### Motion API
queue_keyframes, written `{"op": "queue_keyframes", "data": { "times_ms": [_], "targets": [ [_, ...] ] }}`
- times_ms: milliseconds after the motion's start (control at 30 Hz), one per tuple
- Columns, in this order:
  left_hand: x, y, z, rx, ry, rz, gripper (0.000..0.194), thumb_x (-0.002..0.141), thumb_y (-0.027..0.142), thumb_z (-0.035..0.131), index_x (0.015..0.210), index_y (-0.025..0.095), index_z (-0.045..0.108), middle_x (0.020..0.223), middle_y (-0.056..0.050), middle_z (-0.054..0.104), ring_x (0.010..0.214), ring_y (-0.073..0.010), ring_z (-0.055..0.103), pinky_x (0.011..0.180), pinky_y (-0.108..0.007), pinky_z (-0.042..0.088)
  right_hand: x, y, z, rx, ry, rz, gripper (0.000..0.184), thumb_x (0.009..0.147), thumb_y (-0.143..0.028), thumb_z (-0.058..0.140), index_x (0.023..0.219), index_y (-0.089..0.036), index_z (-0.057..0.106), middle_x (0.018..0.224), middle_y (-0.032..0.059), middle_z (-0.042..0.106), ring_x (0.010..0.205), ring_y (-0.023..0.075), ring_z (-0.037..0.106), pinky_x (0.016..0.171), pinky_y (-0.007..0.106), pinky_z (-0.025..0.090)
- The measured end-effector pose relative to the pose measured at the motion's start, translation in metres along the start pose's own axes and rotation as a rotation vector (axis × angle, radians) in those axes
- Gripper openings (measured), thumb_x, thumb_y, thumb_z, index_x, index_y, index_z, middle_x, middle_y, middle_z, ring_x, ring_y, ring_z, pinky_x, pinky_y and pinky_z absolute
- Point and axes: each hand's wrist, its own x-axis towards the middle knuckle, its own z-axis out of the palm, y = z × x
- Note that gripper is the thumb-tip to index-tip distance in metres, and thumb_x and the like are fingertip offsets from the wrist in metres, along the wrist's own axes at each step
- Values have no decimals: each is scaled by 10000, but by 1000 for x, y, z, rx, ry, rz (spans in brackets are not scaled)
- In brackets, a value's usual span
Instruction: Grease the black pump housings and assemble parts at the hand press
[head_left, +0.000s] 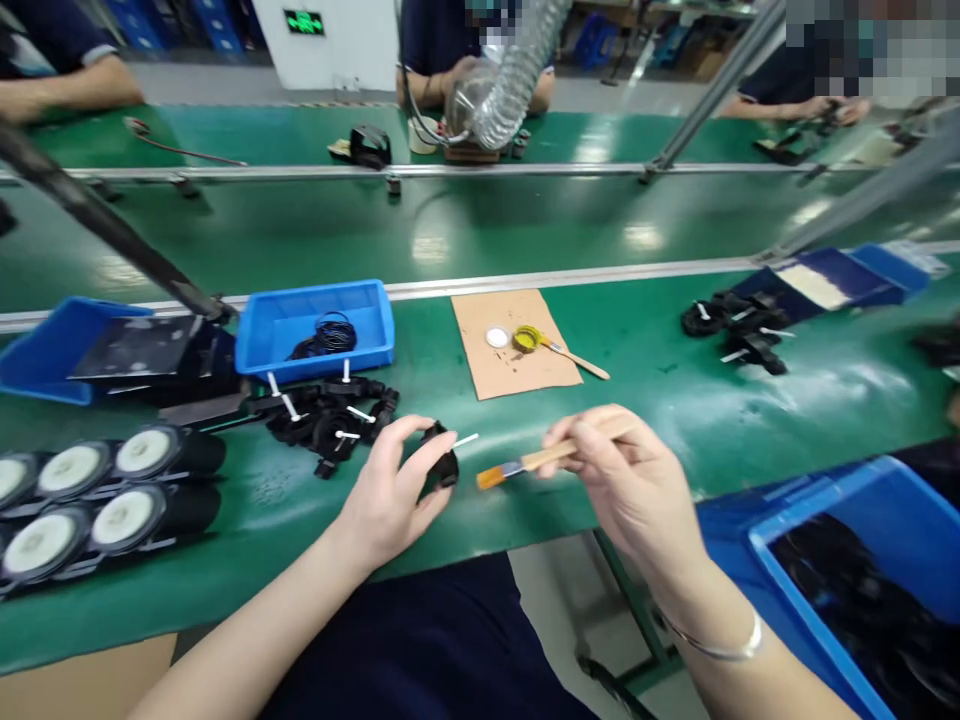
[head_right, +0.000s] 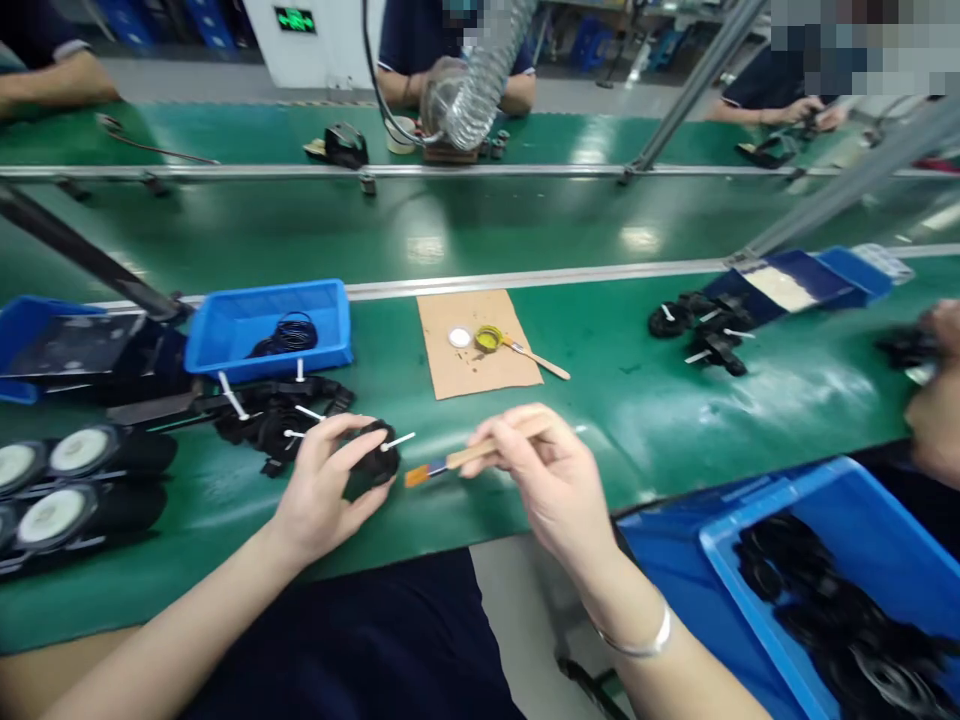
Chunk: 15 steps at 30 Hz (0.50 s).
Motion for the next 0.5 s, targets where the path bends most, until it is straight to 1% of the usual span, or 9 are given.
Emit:
{"op": "queue_keyframes", "data": {
  "times_ms": [67, 167, 233, 300, 367, 433, 500],
  "targets": [
    [14, 3, 5, 65, -75, -100, 521, 865, 170, 663, 1352, 118, 483, 1268, -184, 506, 1198, -285, 566, 1028, -448, 546, 4, 0, -10, -33, 102, -9, 112, 936, -252, 657, 851, -178, 656, 870, 15, 717, 658, 136, 740, 650, 247, 635],
    [32, 2, 9, 240, -184, -126, 418, 875, 177, 615, 1277, 87, 542, 1213, -179, 536, 1158, -298, 584, 1112, -502, 466, 8, 3, -23, -45, 230, 11, 154, 879, -323, 724, 842, -185, 667, 841, 22, 726, 609, 128, 719, 617, 222, 618],
    [43, -2, 10, 383, -218, -165, 362, 885, 161, 588, 1240, 93, 574, 1186, -164, 566, 1115, -283, 608, 1156, -522, 409, 9, 7, -31, -57, 281, 33, 199, 832, -362, 765, 832, -188, 668, 828, 29, 731, 600, 135, 714, 612, 226, 615],
    [52, -9, 11, 484, -209, -226, 348, 890, 135, 564, 1236, 100, 583, 1184, -157, 590, 1084, -267, 626, 1167, -515, 392, 9, 10, -36, -67, 328, 54, 238, 786, -387, 800, 815, -189, 671, 817, 33, 731, 595, 136, 708, 606, 223, 612],
    [62, -16, 11, 543, -179, -284, 374, 898, 102, 527, 1269, 93, 571, 1215, -173, 601, 1074, -271, 638, 1159, -535, 391, 11, 13, -40, -66, 380, 71, 270, 733, -404, 835, 795, -194, 677, 801, 32, 731, 585, 131, 698, 589, 214, 607],
    [71, -20, 11, 580, -139, -351, 400, 914, 74, 469, 1306, 66, 551, 1258, -215, 596, 1100, -301, 640, 1140, -583, 392, 13, 14, -42, -60, 421, 90, 298, 676, -416, 864, 778, -204, 681, 785, 32, 729, 578, 133, 690, 572, 218, 607],
    [74, -18, 10, 618, -98, -410, 436, 929, 57, 418, 1351, 51, 526, 1330, -257, 568, 1204, -359, 602, 1133, -653, 365, 16, 14, -46, -68, 450, 104, 313, 631, -422, 879, 763, -216, 683, 775, 36, 727, 568, 144, 684, 549, 238, 609]
  ]
}}
